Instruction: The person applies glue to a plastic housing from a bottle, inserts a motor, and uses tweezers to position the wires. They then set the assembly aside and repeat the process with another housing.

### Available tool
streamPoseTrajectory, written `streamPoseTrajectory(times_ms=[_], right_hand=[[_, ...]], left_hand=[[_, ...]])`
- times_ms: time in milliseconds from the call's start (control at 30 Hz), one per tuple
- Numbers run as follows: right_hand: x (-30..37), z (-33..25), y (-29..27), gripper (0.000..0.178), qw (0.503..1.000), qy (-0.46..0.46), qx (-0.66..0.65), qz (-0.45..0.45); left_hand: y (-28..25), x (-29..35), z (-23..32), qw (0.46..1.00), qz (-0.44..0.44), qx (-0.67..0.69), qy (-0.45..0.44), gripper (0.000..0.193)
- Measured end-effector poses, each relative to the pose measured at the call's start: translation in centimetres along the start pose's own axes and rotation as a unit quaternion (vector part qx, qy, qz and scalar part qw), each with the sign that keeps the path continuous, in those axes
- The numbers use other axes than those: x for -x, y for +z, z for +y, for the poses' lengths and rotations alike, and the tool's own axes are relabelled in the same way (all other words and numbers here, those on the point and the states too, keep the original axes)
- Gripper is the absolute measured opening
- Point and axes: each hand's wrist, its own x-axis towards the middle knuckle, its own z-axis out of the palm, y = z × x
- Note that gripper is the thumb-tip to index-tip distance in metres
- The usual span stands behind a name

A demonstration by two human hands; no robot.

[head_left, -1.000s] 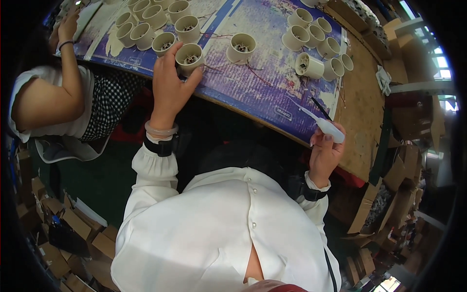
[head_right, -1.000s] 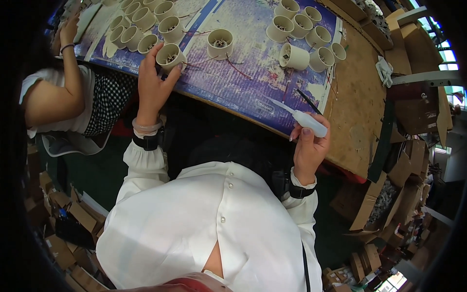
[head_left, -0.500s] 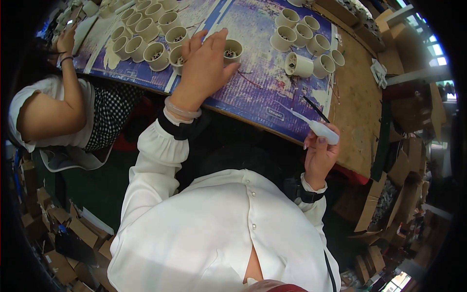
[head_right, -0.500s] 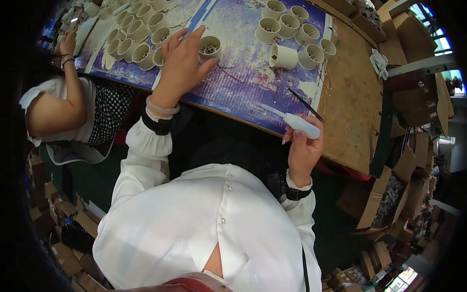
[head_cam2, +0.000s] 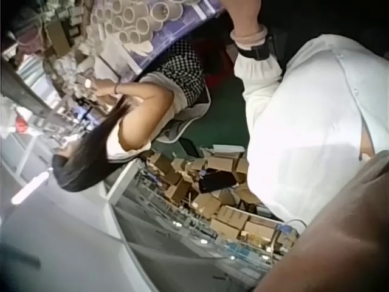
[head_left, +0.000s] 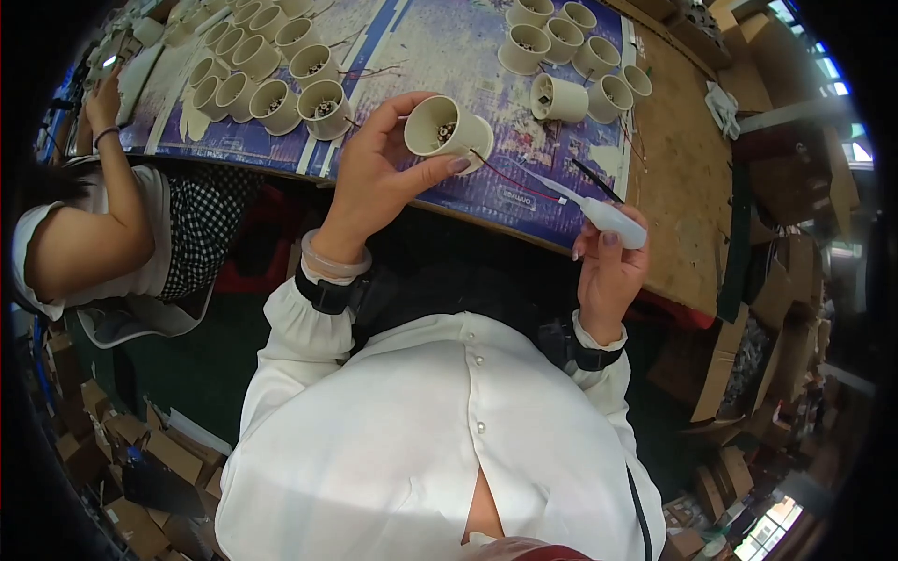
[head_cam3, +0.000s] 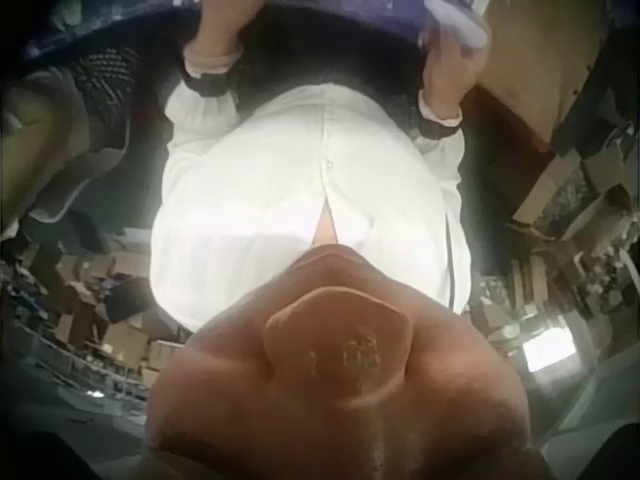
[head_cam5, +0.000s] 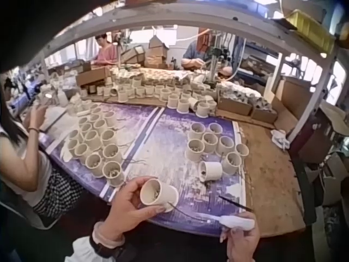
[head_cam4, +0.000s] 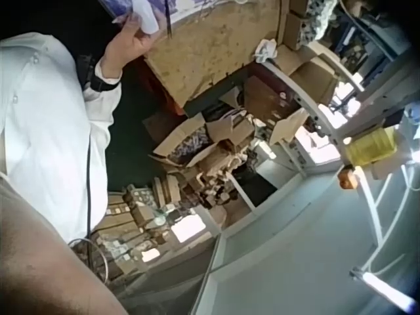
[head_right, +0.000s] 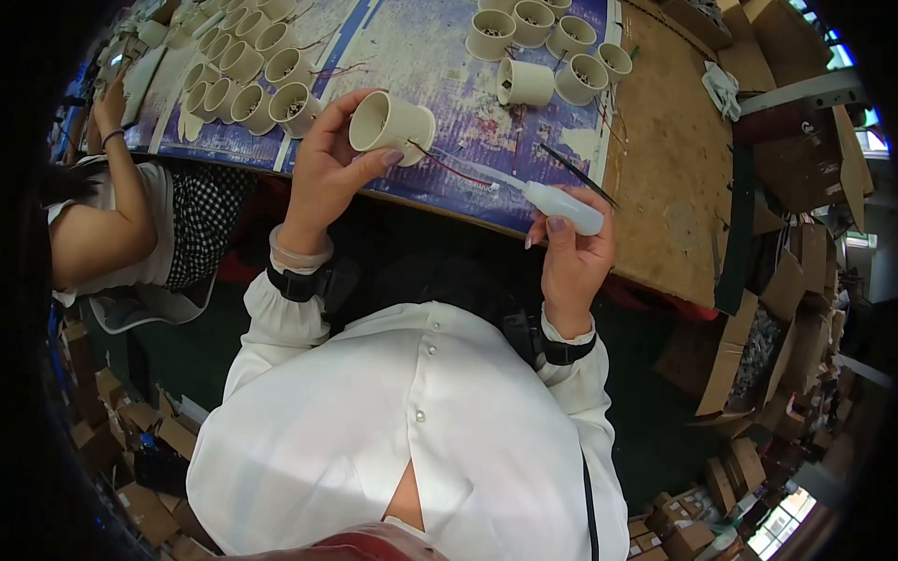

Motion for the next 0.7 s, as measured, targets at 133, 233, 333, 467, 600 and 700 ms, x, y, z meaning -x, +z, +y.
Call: streamPoseTrajectory(times_ms=[133, 233, 333, 467, 600, 700], right_hand=[[0.1, -0.3, -0.1, 0.028, 0.999, -0.011, 0.051, -0.011], [-0.1, -0.4, 0.0, 0.027, 0.995, -0.023, 0.091, -0.02], [-0.1, -0.5, 0.2, 0.027, 0.992, -0.024, 0.119, -0.026], [0.0, -0.4, 0.4, 0.028, 0.99, -0.015, 0.139, -0.029], [0.0, -0.4, 0.4, 0.028, 0.989, -0.01, 0.146, -0.034], [0.0, -0.4, 0.4, 0.028, 0.988, -0.004, 0.15, -0.036]], left_hand=[[0.0, 0.6, -0.9, 1.0, 0.022, 0.0, 0.018, 0.062], [0.2, 1.1, -0.9, 0.999, 0.035, -0.013, 0.027, 0.063], [0.1, 1.4, -1.1, 0.998, 0.044, -0.024, 0.035, 0.063], [0.0, 1.6, -1.1, 0.997, 0.05, -0.043, 0.044, 0.065], [0.1, 1.6, -1.2, 0.995, 0.056, -0.066, 0.046, 0.066], [0.2, 1.6, -1.2, 0.995, 0.059, -0.071, 0.05, 0.066]])
